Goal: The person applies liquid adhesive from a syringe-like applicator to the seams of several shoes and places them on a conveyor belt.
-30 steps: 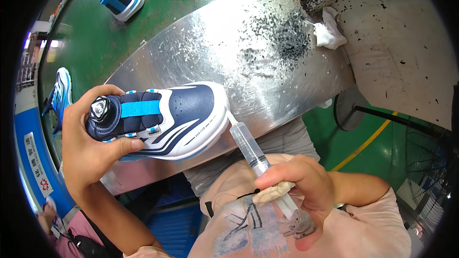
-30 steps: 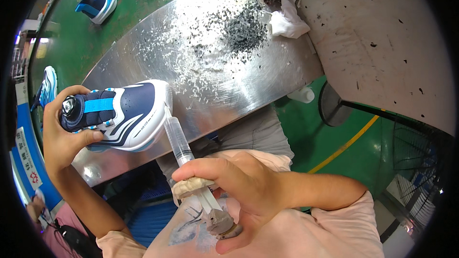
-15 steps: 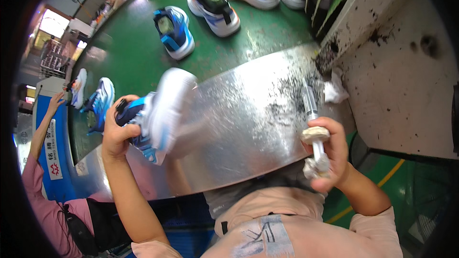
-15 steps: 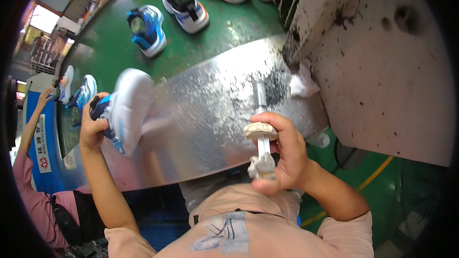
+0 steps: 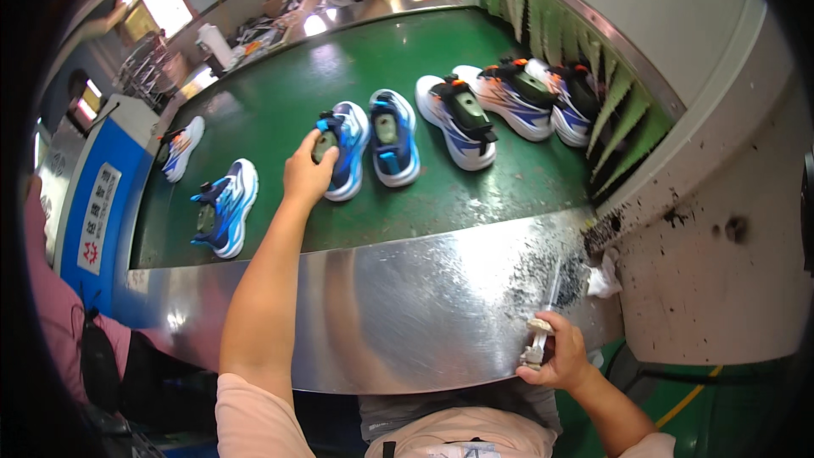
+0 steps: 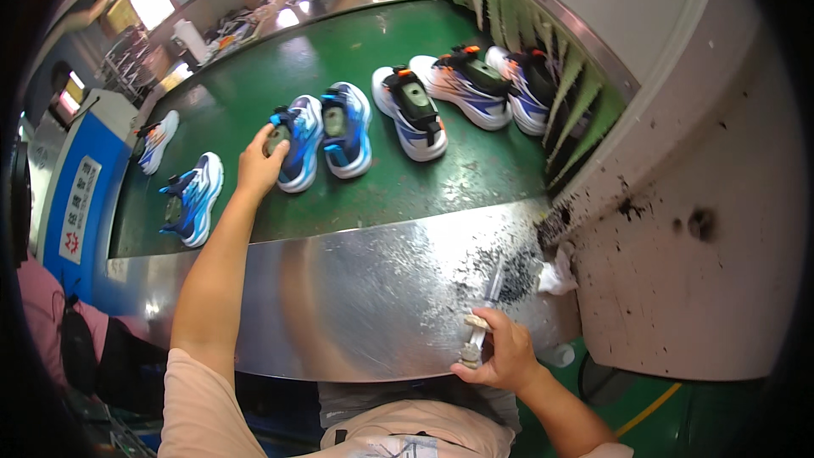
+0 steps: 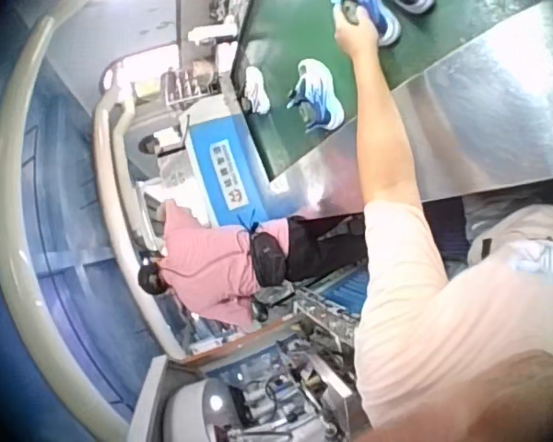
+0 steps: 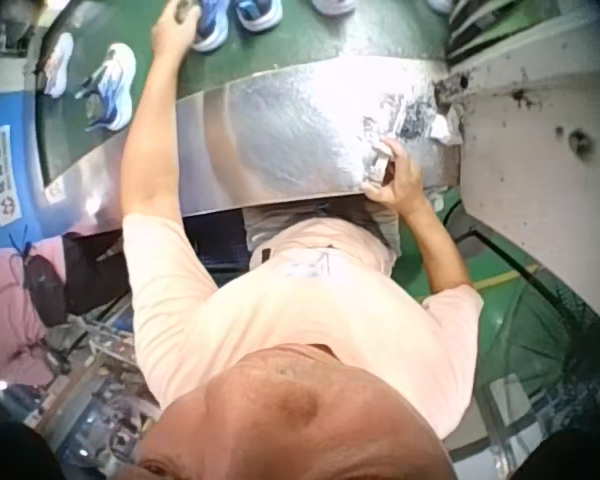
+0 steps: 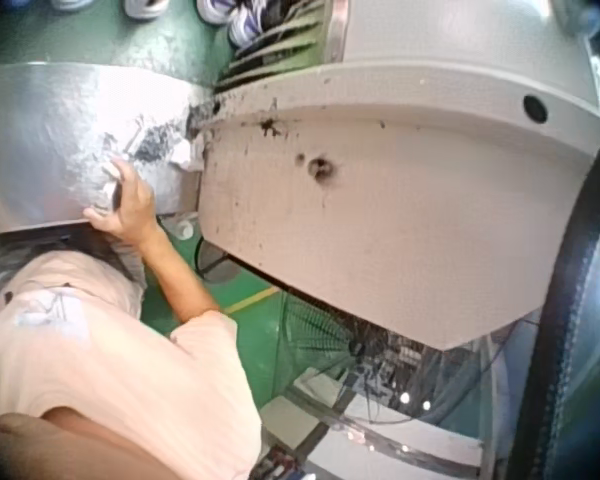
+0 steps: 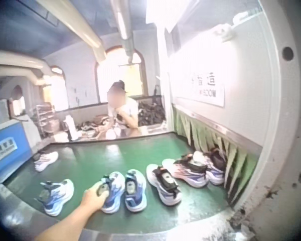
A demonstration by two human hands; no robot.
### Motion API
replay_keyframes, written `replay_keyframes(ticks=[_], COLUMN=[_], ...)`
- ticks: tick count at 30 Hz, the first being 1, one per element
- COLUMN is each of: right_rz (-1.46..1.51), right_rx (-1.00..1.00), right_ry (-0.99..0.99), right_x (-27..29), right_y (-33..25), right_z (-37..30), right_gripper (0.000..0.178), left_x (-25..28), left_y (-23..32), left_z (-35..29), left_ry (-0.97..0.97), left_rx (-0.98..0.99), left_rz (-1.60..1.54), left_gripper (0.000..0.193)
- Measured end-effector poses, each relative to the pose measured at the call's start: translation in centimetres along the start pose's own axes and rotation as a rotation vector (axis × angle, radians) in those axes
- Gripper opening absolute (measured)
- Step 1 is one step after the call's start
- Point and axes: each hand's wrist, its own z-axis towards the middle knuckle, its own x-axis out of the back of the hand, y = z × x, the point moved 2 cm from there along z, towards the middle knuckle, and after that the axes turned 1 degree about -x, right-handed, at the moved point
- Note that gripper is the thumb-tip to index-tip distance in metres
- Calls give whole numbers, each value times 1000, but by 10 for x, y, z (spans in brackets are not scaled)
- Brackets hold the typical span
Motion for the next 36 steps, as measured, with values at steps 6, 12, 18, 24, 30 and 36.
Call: replay_keyframes(ticks=[6,12,18,24,30,36], right_rz=[54,89,12,33,68,61], right_rx=[-31,-25,-9,24,40,21], right_ry=[21,34,30,48,32,21], right_x=[-7,-9,-6,-2,-1,-3], right_y=[12,8,3,2,-6,-3], right_z=[-9,-7,0,2,4,1], right_gripper=[86,84,81,79,78,77], left_x=[105,165,156,176,160,127], left_y=[-64,-184,-163,-90,-29,71], left_z=[-34,-72,-66,-133,-254,-309], left_ry=[302,354,249,151,175,62], left_rx=[-253,737,614,522,274,299], left_rz=[252,-614,-281,-562,-407,-302], left_gripper=[47,71,35,26,35,53])
